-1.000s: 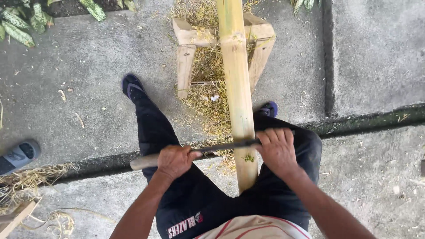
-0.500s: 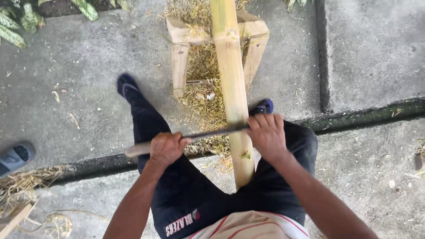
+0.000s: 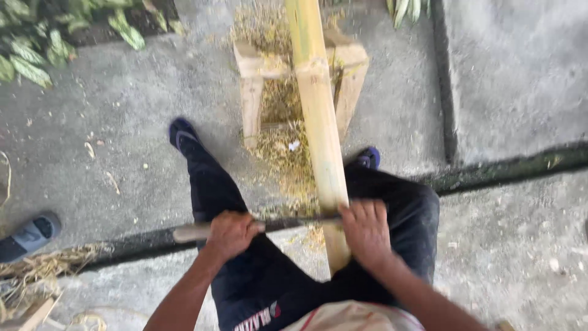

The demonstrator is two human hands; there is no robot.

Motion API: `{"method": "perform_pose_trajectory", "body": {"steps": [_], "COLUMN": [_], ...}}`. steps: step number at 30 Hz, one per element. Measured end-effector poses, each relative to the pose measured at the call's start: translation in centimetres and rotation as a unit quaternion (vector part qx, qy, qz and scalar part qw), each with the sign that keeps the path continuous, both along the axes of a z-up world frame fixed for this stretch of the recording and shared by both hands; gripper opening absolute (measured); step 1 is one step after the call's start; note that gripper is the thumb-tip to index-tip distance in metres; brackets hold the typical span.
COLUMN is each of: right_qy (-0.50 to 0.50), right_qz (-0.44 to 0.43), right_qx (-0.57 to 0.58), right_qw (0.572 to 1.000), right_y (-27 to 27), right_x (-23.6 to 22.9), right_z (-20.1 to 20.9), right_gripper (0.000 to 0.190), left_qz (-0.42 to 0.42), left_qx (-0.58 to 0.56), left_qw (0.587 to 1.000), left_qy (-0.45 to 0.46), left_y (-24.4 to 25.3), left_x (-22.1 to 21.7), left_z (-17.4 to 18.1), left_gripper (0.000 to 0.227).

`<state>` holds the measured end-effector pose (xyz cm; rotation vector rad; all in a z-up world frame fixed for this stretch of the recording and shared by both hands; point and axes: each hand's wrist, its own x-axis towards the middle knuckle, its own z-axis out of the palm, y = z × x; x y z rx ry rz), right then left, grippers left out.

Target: Shaving the outer layer of a bamboo pole using a machete.

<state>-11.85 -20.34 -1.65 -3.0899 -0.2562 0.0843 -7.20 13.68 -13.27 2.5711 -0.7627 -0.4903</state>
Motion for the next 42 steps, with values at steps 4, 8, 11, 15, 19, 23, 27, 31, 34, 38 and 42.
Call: {"method": "perform_pose_trajectory", "body": {"steps": [4,8,11,15,19,23,27,31,34,38,42], "right_qy": [0.006,-0.055,-0.074,-0.037,0.010,0.001,-0.056,0.005,0.033,-0.033,0.006], "right_qz": [-0.003,0.063,0.089,0.050,0.008,0.024,0.038,0.018,0.008,0.035,0.011], "right_qx": [0.027,-0.045,-0.047,-0.005,0.040,0.082,0.087,0.060,0.095,0.081,0.066], "right_qw": [1.000,0.995,0.992,0.998,0.999,0.996,0.994,0.998,0.995,0.996,0.998], "right_y": [-1.3,-5.9,-7.5,-7.0,-6.6,-7.4,-8.1,-7.2,-7.6,-8.8,-8.4], "right_x": [-1.6,9.4,15.4,12.0,0.5,0.5,5.2,-0.5,-1.5,2.8,-1.2], "right_z": [-2.8,-4.3,-3.3,-2.3,-3.1,-3.8,-3.2,-2.5,-4.2,-4.6,-4.4], "right_gripper": [0.038,0.029,0.037,0.042,0.043,0.041,0.042,0.041,0.042,0.045,0.045], "left_qz": [-0.015,0.055,0.096,0.085,0.026,0.043,0.092,0.048,0.027,0.062,0.044], "left_qx": [0.043,0.105,0.093,0.148,0.121,0.132,0.132,0.127,0.148,0.195,0.205], "left_qw": [0.998,0.992,0.991,0.979,0.990,0.988,0.986,0.989,0.983,0.974,0.974], "left_qy": [0.037,0.043,-0.001,0.111,0.070,0.070,0.043,0.054,0.102,0.101,0.085], "left_y": [-0.9,-4.8,-7.0,-8.0,-6.2,-7.2,-8.1,-6.7,-7.0,-9.5,-9.1], "left_x": [2.2,8.3,11.2,8.6,-1.2,-0.5,1.2,-2.6,-2.1,-0.3,-3.7], "left_z": [1.6,3.2,2.6,5.8,6.4,7.3,7.6,6.5,8.1,10.8,10.7], "left_gripper": [0.056,0.062,0.063,0.060,0.058,0.056,0.056,0.056,0.057,0.055,0.052]}}
